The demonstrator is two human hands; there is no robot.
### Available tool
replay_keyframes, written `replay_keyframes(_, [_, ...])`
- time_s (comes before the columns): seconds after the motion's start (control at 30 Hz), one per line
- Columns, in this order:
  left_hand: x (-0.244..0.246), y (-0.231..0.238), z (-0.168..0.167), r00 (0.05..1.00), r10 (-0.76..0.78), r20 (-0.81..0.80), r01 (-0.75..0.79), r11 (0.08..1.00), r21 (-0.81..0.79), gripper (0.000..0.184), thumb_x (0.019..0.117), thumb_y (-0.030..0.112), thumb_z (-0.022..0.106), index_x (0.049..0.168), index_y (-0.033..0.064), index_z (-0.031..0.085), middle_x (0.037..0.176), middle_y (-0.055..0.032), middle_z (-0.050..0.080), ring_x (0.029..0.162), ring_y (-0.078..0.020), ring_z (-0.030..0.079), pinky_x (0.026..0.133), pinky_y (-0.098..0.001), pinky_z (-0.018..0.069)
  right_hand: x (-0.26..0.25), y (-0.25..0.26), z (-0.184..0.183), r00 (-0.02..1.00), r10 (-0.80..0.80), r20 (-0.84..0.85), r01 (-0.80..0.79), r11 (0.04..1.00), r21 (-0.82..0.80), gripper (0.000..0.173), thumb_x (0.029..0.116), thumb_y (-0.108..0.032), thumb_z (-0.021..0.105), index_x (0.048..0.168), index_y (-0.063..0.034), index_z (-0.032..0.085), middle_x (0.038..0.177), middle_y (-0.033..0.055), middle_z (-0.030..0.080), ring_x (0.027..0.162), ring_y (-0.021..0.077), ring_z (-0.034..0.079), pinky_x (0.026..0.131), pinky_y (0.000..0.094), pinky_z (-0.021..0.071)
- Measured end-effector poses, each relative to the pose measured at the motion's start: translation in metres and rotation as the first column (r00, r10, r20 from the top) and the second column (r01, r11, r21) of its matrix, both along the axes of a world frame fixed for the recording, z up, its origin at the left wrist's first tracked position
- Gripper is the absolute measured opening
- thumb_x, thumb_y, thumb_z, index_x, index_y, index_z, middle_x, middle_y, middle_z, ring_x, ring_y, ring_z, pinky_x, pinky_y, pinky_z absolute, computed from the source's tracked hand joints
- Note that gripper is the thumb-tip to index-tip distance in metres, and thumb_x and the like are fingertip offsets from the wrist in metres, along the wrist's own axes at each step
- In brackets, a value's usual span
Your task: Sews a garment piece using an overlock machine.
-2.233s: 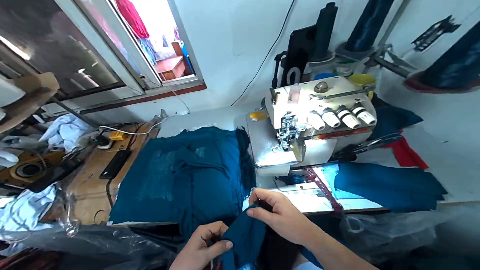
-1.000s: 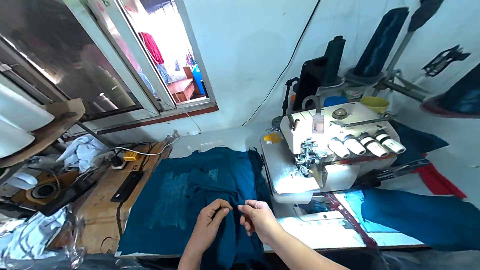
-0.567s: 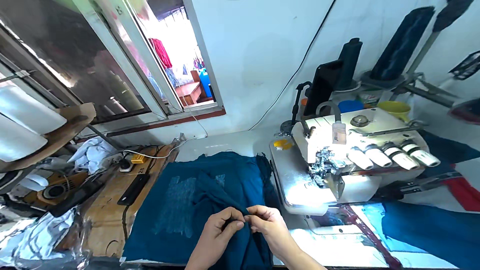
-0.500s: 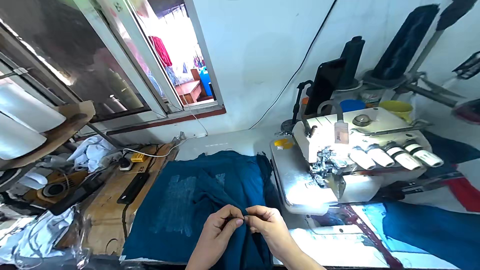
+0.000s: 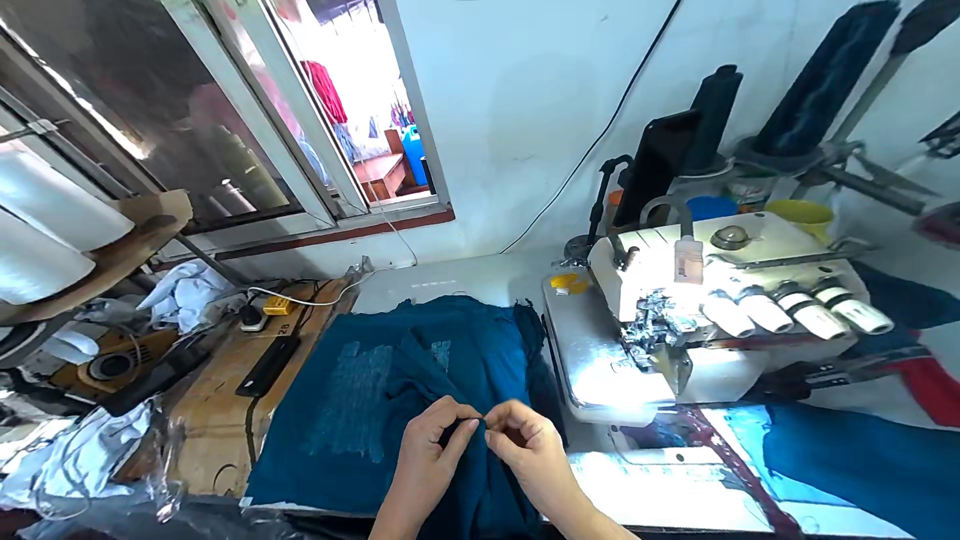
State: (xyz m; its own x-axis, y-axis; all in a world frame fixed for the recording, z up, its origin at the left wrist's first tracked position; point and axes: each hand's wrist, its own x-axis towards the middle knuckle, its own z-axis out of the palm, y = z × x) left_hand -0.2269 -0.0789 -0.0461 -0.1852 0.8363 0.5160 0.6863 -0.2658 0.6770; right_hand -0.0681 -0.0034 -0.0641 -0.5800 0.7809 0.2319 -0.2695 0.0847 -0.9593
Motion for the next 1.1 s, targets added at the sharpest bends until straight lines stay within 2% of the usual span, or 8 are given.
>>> replay_keyframes(0.2, [-0.007, -0.011, 0.008, 0.993, -0.007, 0.117, 0.009, 1.0, -0.011, 0.015, 0.0963, 0.012, 0.062, 0.098, 0.0071, 0.075, 0.093, 0.0021, 0.071, 0.089, -0.0029, 0.066, 0.082, -0.0185, 0.0546, -0.005, -0.031, -0.024, 0.998, -0.063, -0.006, 0.063, 0.979, 0.194, 0.027, 0.1023, -0.022, 0.059, 0.097, -0.0013, 0.075, 0.087, 0.0015, 0.066, 0.08, -0.0002, 0.059, 0.073, 0.0155, 0.0488])
replay_keyframes(0.37, [-0.007, -0.019, 0.007, 0.995, 0.008, 0.103, -0.008, 1.0, 0.001, 0.014, 0.0964, 0.015, 0.062, 0.097, 0.0096, 0.075, 0.094, 0.0026, 0.07, 0.092, -0.004, 0.065, 0.085, -0.0206, 0.054, 0.001, -0.046, -0.026, 0.993, -0.083, 0.078, 0.069, 0.983, 0.167, 0.022, 0.0959, -0.021, 0.066, 0.088, -0.003, 0.076, 0.089, 0.004, 0.067, 0.084, 0.0018, 0.061, 0.073, 0.015, 0.0496])
replay_keyframes(0.53, [0.013, 0.002, 0.009, 0.994, 0.06, -0.094, -0.058, 0.998, 0.019, 0.024, 0.105, 0.026, 0.049, 0.103, 0.0142, 0.069, 0.11, 0.0008, 0.069, 0.12, -0.0156, 0.059, 0.111, -0.0459, 0.04, 0.021, -0.038, -0.003, 0.978, -0.167, 0.126, 0.16, 0.985, 0.06, 0.016, 0.0883, -0.02, 0.073, 0.078, -0.007, 0.074, 0.072, -0.004, 0.065, 0.064, -0.0027, 0.057, 0.06, 0.0148, 0.0461])
replay_keyframes(0.63, [0.042, 0.041, 0.02, 0.995, 0.024, -0.095, -0.024, 1.0, -0.004, 0.024, 0.1053, 0.019, 0.047, 0.104, 0.0081, 0.068, 0.101, -0.0005, 0.068, 0.101, -0.0105, 0.064, 0.095, -0.0364, 0.0503, 0.042, -0.018, 0.017, 0.956, -0.293, 0.013, 0.294, 0.956, -0.011, 0.016, 0.0851, -0.01, 0.07, 0.074, -0.0102, 0.058, 0.063, -0.0069, 0.054, 0.055, -0.0009, 0.05, 0.052, 0.0162, 0.0411])
replay_keyframes(0.73, [0.084, 0.09, 0.033, 0.995, -0.101, 0.003, 0.1, 0.993, 0.068, 0.014, 0.1011, 0.01, 0.055, 0.103, 0.0065, 0.068, 0.097, -0.0008, 0.068, 0.09, -0.0079, 0.066, 0.083, -0.0276, 0.0568, 0.078, 0.008, 0.032, 0.886, -0.463, -0.013, 0.461, 0.885, -0.065, 0.014, 0.084, -0.005, 0.071, 0.095, -0.002, 0.063, 0.079, 0.0, 0.065, 0.063, 0.0038, 0.061, 0.059, 0.0202, 0.0529])
replay_keyframes(0.83, [0.123, 0.123, 0.038, 0.978, -0.202, 0.055, 0.197, 0.977, 0.086, 0.009, 0.0934, 0.005, 0.068, 0.102, 0.0065, 0.067, 0.094, -0.0015, 0.069, 0.087, -0.0087, 0.068, 0.08, -0.0273, 0.0583, 0.112, 0.029, 0.029, 0.802, -0.597, 0.018, 0.597, 0.802, -0.004, 0.022, 0.0841, -0.005, 0.07, 0.105, -0.0021, 0.063, 0.074, -0.0013, 0.064, 0.058, 0.0033, 0.058, 0.054, 0.0177, 0.0492])
replay_keyframes(0.97, [0.153, 0.125, 0.021, 0.957, -0.035, -0.288, 0.083, 0.984, 0.155, 0.007, 0.0914, 0.012, 0.071, 0.09, 0.0092, 0.077, 0.105, -0.0065, 0.065, 0.104, -0.0175, 0.062, 0.093, -0.0324, 0.054, 0.136, 0.033, 0.015, 0.776, -0.627, 0.065, 0.629, 0.777, -0.006, 0.025, 0.084, -0.003, 0.069, 0.108, -0.0023, 0.062, 0.066, -0.0047, 0.06, 0.055, 0.0026, 0.055, 0.052, 0.0167, 0.0459])
replay_keyframes(1.1, [0.187, 0.093, 0.009, 0.767, 0.275, -0.58, -0.161, 0.957, 0.241, 0.029, 0.0887, 0.002, 0.062, 0.111, 0.01, 0.079, 0.112, -0.0079, 0.076, 0.108, -0.0294, 0.071, 0.097, -0.058, 0.0501, 0.14, 0.027, 0.012, 0.796, -0.601, 0.067, 0.604, 0.797, -0.02, 0.026, 0.0853, -0.002, 0.069, 0.11, -0.0024, 0.06, 0.068, -0.0057, 0.061, 0.055, 0.0007, 0.054, 0.052, 0.0153, 0.0453])
